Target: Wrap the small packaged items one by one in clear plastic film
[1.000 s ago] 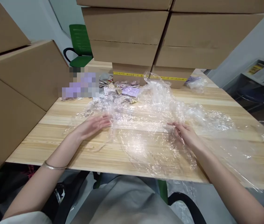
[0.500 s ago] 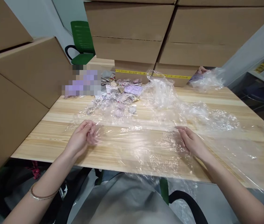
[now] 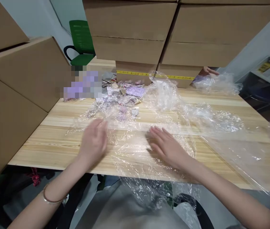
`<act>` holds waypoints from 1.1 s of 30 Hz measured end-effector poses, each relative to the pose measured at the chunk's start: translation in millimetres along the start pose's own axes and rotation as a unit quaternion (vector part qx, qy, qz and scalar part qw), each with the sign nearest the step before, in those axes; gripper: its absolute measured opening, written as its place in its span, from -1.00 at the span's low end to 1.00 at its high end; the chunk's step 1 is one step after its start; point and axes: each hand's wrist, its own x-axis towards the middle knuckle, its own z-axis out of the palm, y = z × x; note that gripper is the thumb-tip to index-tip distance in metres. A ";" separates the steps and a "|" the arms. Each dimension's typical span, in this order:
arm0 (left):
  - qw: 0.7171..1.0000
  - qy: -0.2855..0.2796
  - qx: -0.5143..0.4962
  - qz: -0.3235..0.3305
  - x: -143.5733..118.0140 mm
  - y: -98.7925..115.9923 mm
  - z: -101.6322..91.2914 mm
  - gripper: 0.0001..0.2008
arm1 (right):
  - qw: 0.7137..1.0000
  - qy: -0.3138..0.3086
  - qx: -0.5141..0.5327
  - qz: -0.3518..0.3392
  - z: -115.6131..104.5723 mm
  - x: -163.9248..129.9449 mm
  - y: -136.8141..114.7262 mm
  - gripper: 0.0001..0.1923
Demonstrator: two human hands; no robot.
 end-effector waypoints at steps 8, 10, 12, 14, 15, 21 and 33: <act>0.928 -0.342 -0.043 0.141 15.2 23.1 55.9 -0.30 | 0.992 -0.085 0.045 -0.078 29.5 24.4 -5.3 -0.11; 0.927 -0.345 -0.035 0.141 15.3 20.7 54.6 -0.33 | 0.993 -0.082 0.042 -0.073 30.3 24.6 -1.7 -0.11; 0.929 -0.343 -0.028 0.134 23.3 21.1 44.9 -0.39 | 0.993 -0.079 0.043 -0.074 30.7 25.1 0.4 -0.12; 0.940 -0.318 -0.024 0.117 43.6 22.4 33.0 -0.47 | 0.993 -0.078 0.044 -0.074 31.1 25.9 0.8 -0.15; 0.949 -0.295 -0.020 0.106 58.7 22.0 28.6 -0.52 | 0.993 -0.077 0.046 -0.074 31.4 26.4 0.6 -0.16; 0.978 -0.197 0.055 0.047 172.2 -4.4 52.3 -0.37 | 0.993 -0.065 0.073 -0.066 32.7 24.9 -0.9 -0.19; 0.967 -0.224 0.072 0.096 154.4 -21.6 65.8 -0.44 | 0.979 0.127 0.158 0.025 -1.9 154.6 74.2 -0.52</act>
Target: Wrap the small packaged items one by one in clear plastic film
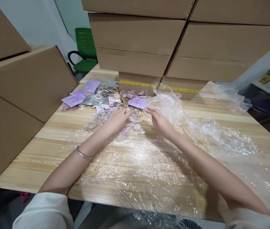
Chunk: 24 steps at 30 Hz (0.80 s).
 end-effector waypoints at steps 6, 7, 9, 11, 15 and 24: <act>0.982 0.104 0.007 -0.159 -15.0 -44.9 -32.2 -0.53 | 0.993 -0.058 -0.099 0.035 12.8 75.8 8.9 -0.59; 0.972 0.135 0.023 -0.190 -20.2 -53.0 -38.2 -0.57 | 0.991 -0.061 -0.110 0.040 15.4 77.0 5.1 -0.62; 0.953 0.178 0.068 -0.236 -33.8 -67.5 -50.2 -0.60 | 0.986 -0.080 -0.131 0.058 21.0 74.2 -4.2 -0.66; 0.941 0.190 0.111 -0.259 -49.8 -80.4 -60.6 -0.54 | 0.979 -0.106 -0.151 0.083 27.2 70.1 -12.7 -0.59; 0.951 0.130 0.131 -0.248 -79.3 -105.6 -67.9 -0.50 | 0.966 -0.125 -0.187 0.125 40.4 72.3 -20.7 -0.52; 0.957 0.027 0.112 -0.267 -99.8 -98.1 -47.0 -0.57 | 0.953 -0.135 -0.209 0.172 21.7 85.3 -38.7 -0.70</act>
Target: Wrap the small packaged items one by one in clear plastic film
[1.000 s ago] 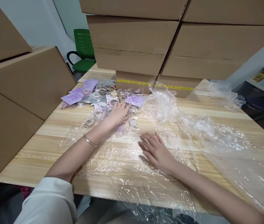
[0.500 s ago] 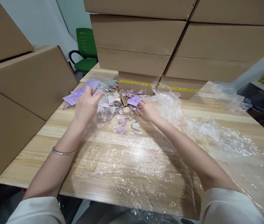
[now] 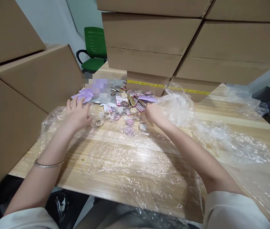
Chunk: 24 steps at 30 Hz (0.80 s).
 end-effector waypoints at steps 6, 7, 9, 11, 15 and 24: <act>0.985 0.050 -0.166 0.008 -33.1 67.3 -6.7 -0.59 | 0.984 0.073 0.151 0.058 -30.4 -14.4 2.5 -0.70; 0.982 0.025 -0.188 0.013 -38.0 74.0 -4.2 -0.58 | 0.965 0.071 0.240 0.073 -30.3 -9.4 1.2 -0.71; 0.979 -0.013 -0.201 0.006 -45.0 81.6 3.0 -0.57 | 0.915 0.037 0.390 0.099 -24.6 6.4 -4.7 -0.76; 0.982 -0.033 -0.185 -0.016 -48.4 83.3 9.6 -0.54 | 0.890 -0.006 0.440 0.119 -13.4 25.6 -14.3 -0.79; 0.977 -0.087 -0.183 -0.062 -47.9 78.7 13.8 -0.41 | 0.871 -0.040 0.466 0.151 12.5 55.8 -36.2 -0.78; 0.926 -0.236 -0.291 -0.058 -38.6 45.8 31.1 -0.48 | 0.866 0.036 0.474 0.153 4.1 35.8 -21.9 -0.78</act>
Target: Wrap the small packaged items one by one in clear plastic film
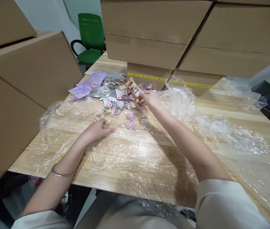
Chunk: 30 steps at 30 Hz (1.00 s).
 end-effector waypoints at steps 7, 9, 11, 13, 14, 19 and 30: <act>0.996 0.009 -0.077 0.037 3.5 -5.5 -0.6 -0.65 | 0.989 -0.094 0.097 -0.062 -91.3 -98.6 36.6 -0.74; 0.996 0.042 -0.078 0.032 5.2 -6.2 -0.2 -0.66 | 0.980 -0.160 0.114 -0.012 -104.9 -131.9 57.5 -0.75; 0.996 0.054 -0.070 0.034 7.5 -7.2 0.1 -0.64 | 0.964 -0.238 0.116 0.023 -110.2 -158.2 77.6 -0.73; 0.996 0.063 -0.039 0.043 9.1 -6.6 0.4 -0.64 | 0.942 -0.320 0.100 0.032 -109.5 -173.6 93.8 -0.71; 0.997 0.067 -0.013 0.045 9.1 -5.0 0.8 -0.66 | 0.930 -0.357 0.088 0.029 -107.9 -177.1 100.0 -0.70; 0.977 0.155 0.137 0.059 -7.1 19.7 9.5 -0.60 | 0.908 -0.419 0.033 -0.005 -98.5 -173.3 113.4 -0.68; 0.812 -0.074 0.138 0.562 -58.9 65.7 85.7 -0.52 | 0.867 -0.191 -0.270 -0.373 -112.9 -223.7 90.2 -0.70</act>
